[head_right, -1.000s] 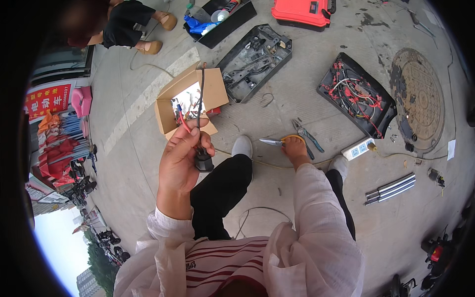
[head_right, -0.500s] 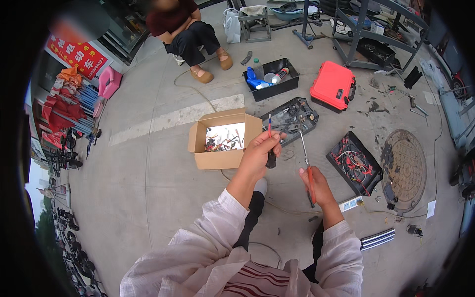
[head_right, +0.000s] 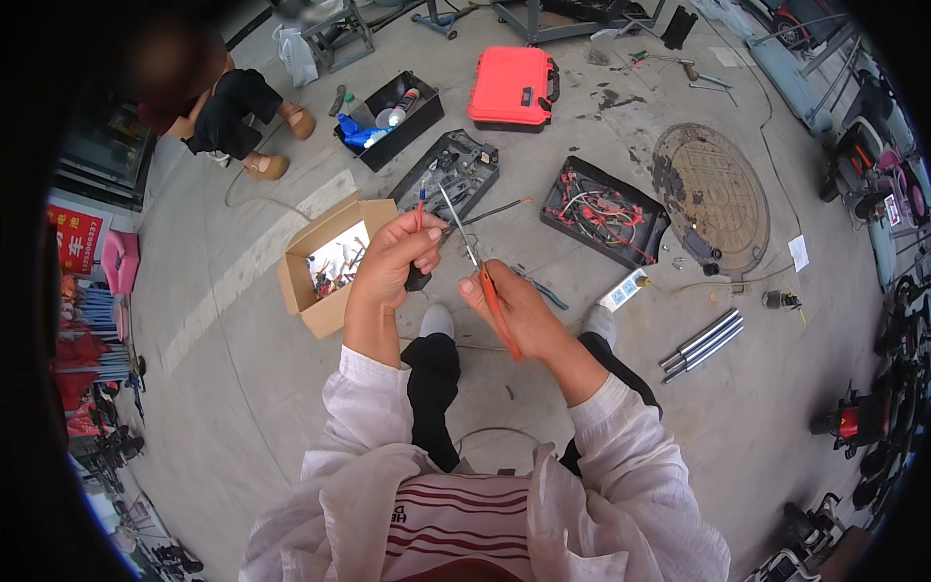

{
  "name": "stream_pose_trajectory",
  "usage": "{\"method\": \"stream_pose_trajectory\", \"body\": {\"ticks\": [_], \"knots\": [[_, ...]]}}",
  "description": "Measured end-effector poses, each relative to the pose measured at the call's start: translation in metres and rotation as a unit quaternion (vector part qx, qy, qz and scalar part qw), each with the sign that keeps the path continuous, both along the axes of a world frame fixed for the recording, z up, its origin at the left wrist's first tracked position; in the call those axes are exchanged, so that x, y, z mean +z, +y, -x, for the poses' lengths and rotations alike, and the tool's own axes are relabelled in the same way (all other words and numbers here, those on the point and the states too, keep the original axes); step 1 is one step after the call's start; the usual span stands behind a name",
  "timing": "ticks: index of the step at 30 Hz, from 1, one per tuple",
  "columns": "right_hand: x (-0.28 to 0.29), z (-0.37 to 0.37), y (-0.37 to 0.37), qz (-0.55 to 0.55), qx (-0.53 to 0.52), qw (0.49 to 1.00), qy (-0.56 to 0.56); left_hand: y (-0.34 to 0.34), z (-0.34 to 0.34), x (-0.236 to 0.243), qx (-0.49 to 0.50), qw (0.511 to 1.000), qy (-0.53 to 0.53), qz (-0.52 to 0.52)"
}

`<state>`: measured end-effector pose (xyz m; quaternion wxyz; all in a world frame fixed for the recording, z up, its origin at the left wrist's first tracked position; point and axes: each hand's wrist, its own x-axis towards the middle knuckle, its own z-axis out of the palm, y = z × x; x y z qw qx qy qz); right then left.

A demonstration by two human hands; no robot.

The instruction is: The person sits on a low stool and uses red-handled scissors to strip the insulation from the ends of several small wires. They handle the wires one at a time, cutting the plastic coating and discarding the scraps into a nearby cardboard box.

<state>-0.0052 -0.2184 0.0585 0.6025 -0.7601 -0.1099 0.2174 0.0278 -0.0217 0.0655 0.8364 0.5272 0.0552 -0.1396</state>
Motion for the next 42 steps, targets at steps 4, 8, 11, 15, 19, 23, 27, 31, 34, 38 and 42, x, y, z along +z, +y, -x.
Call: {"method": "stream_pose_trajectory", "body": {"ticks": [4,8,11,15,19,23,27,31,34,38,42], "knots": [[-0.009,-0.002,0.001,-0.016,0.001,1.000,-0.025,0.001,-0.006,0.002,-0.010,1.000,0.006,-0.022],[-0.006,-0.008,-0.001,-0.021,-0.004,1.000,0.008,-0.001,-0.009,0.004,-0.013,0.999,0.022,-0.032],[-0.004,-0.012,-0.005,-0.012,0.001,1.000,0.014,-0.003,-0.009,0.005,-0.031,0.998,0.024,-0.039],[-0.006,-0.011,-0.007,0.014,0.000,1.000,-0.005,-0.004,-0.007,0.007,-0.039,0.998,0.029,-0.038],[-0.008,-0.008,-0.007,0.027,0.007,1.000,-0.009,-0.002,-0.005,0.008,-0.044,0.998,0.032,-0.043],[-0.010,-0.006,-0.007,0.031,0.002,0.999,-0.012,-0.001,-0.002,0.009,-0.047,0.997,0.035,-0.042],[-0.006,-0.004,-0.008,0.031,-0.001,1.000,-0.002,-0.001,-0.002,0.006,-0.057,0.997,0.026,-0.037],[-0.012,-0.004,-0.007,-0.020,0.003,0.999,0.030,0.002,-0.004,-0.003,-0.081,0.996,-0.014,-0.023],[0.000,-0.005,-0.009,-0.101,0.056,0.982,0.151,0.001,-0.002,0.005,-0.095,0.995,-0.027,-0.012],[-0.005,-0.004,-0.009,-0.197,0.081,0.948,0.236,0.005,-0.001,0.010,-0.099,0.993,-0.047,0.044],[-0.002,-0.001,-0.008,-0.260,0.108,0.925,0.253,0.001,-0.005,0.001,-0.121,0.985,-0.053,0.107]]}}
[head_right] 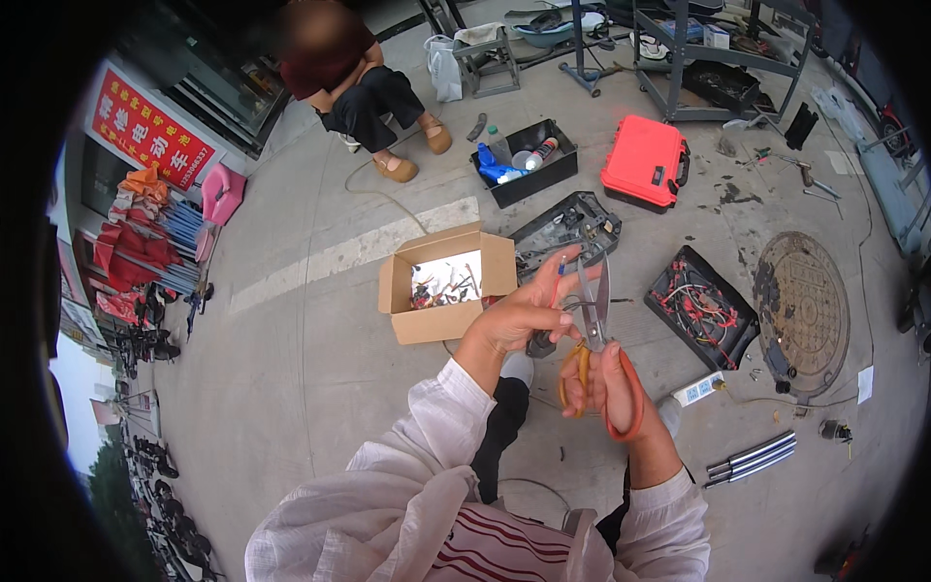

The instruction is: The person sits on a low stool and uses red-handled scissors to strip the insulation from the ends of several small wires. They handle the wires one at a time, cutting the plastic coating and discarding the scraps into a nearby cardboard box.

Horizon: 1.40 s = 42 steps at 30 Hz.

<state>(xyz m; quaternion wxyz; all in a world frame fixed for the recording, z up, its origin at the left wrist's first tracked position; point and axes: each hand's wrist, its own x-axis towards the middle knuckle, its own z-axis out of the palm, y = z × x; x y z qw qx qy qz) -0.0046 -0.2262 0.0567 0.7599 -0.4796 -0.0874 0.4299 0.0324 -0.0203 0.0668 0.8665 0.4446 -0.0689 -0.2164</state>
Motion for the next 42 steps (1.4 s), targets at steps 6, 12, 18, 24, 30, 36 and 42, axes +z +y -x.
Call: {"method": "stream_pose_trajectory", "body": {"ticks": [6,12,18,24,30,36,42], "knots": [[-0.003,0.008,0.003,-0.056,0.012,0.998,0.023,0.001,0.000,-0.012,-0.078,0.996,-0.019,0.037],[-0.002,0.007,-0.003,-0.071,-0.011,0.997,0.028,-0.012,0.005,-0.019,-0.070,0.995,-0.012,-0.075],[0.007,0.003,-0.003,-0.061,-0.030,0.995,0.074,-0.027,0.009,-0.014,-0.007,0.972,-0.070,-0.223],[0.009,0.004,-0.006,-0.048,-0.046,0.994,0.082,-0.032,0.011,-0.007,0.040,0.884,-0.175,-0.431],[0.008,-0.003,-0.003,-0.056,-0.130,0.988,0.060,-0.037,0.008,-0.020,0.109,0.968,-0.119,-0.190],[0.009,-0.022,-0.011,0.104,-0.393,0.897,-0.171,-0.029,0.007,-0.001,0.128,0.990,0.027,-0.045],[-0.006,-0.020,-0.002,0.074,-0.329,0.936,-0.103,-0.025,0.009,-0.009,0.063,0.990,0.097,0.086]]}}
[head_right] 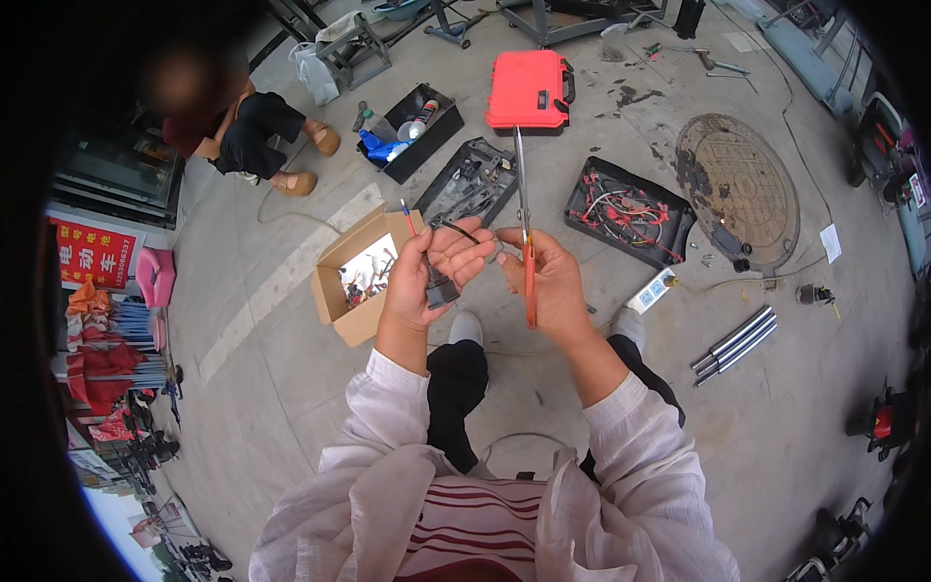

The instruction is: The person sits on a low stool and uses red-handled scissors to strip the insulation from the ends of several small wires. They handle the wires one at a time, cutting the plastic coating and discarding the scraps into a nearby cardboard box.

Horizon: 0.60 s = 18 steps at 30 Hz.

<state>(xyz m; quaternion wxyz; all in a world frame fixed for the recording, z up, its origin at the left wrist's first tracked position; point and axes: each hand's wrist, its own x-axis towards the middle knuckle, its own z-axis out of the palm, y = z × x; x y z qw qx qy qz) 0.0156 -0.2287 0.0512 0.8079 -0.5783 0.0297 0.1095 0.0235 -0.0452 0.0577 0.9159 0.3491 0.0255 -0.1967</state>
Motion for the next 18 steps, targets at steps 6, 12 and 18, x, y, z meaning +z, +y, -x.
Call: {"method": "stream_pose_trajectory", "body": {"ticks": [6,12,18], "knots": [[0.000,0.005,0.002,-0.048,0.072,0.995,0.042,0.000,-0.002,0.003,-0.043,0.999,0.022,0.022],[0.014,-0.004,-0.007,-0.104,-0.060,0.991,0.058,0.021,-0.016,-0.048,0.239,0.931,0.262,-0.086],[0.010,-0.012,-0.021,-0.101,-0.119,0.986,0.060,0.031,-0.028,-0.074,0.275,0.891,0.354,-0.070]]}}
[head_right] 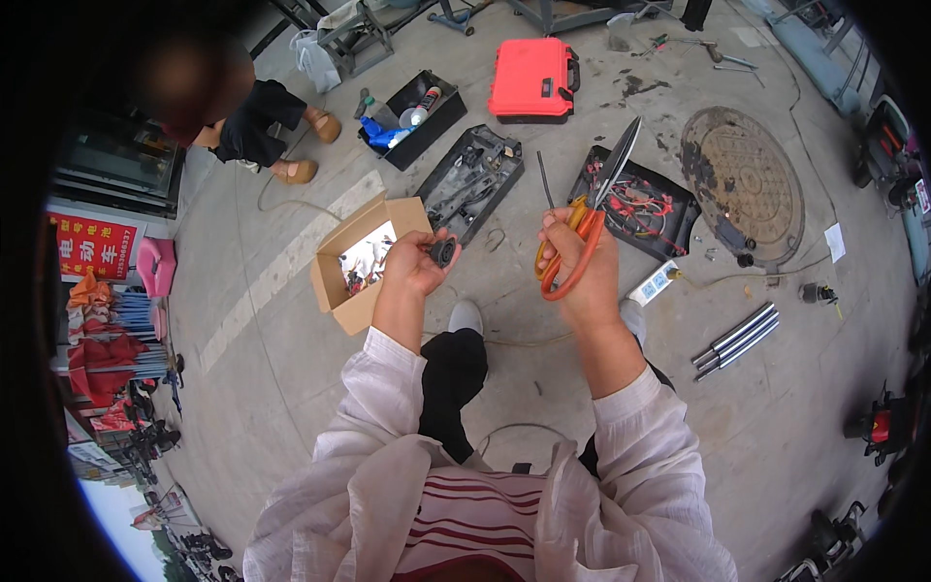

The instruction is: The person sits on a low stool and uses red-handled scissors to strip the insulation from the ends of several small wires. They handle the wires one at a time, cutting the plastic coating and discarding the scraps into a nearby cardboard box.

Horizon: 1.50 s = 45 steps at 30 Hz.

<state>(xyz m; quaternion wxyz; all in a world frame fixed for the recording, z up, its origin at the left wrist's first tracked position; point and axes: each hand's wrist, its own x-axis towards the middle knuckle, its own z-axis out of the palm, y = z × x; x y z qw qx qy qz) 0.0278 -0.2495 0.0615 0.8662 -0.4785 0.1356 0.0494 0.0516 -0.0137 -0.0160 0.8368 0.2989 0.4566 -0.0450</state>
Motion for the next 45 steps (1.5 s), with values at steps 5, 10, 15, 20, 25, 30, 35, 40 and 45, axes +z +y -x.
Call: {"method": "stream_pose_trajectory", "body": {"ticks": [5,10,15,20,25,30,35,40,45], "knots": [[-0.004,0.003,0.000,0.010,0.019,1.000,0.013,-0.012,-0.015,-0.010,0.027,1.000,-0.014,0.005],[0.000,0.007,0.003,-0.002,0.052,0.998,0.037,-0.017,-0.026,0.006,0.017,0.974,-0.209,-0.090],[-0.005,0.007,0.003,-0.003,0.066,0.997,0.026,-0.069,0.001,0.062,-0.182,0.930,-0.266,-0.175],[-0.005,0.012,0.004,0.019,0.086,0.996,0.028,-0.090,0.008,0.071,-0.304,0.885,-0.327,-0.134],[0.000,0.014,-0.001,-0.004,0.097,0.995,0.015,-0.099,0.007,0.061,-0.259,0.905,-0.318,-0.109],[0.000,0.013,-0.006,0.012,0.130,0.991,-0.015,-0.100,0.005,0.061,-0.243,0.921,-0.303,-0.032],[0.010,0.016,0.009,0.082,0.142,0.986,-0.042,-0.090,0.009,0.063,-0.229,0.914,-0.332,-0.054],[0.007,0.020,0.006,0.045,0.084,0.995,0.001,-0.104,0.003,0.058,-0.250,0.884,-0.369,-0.139],[-0.002,0.017,0.014,0.114,0.079,0.990,-0.030,-0.097,0.005,0.056,-0.213,0.890,-0.367,-0.169]]}}
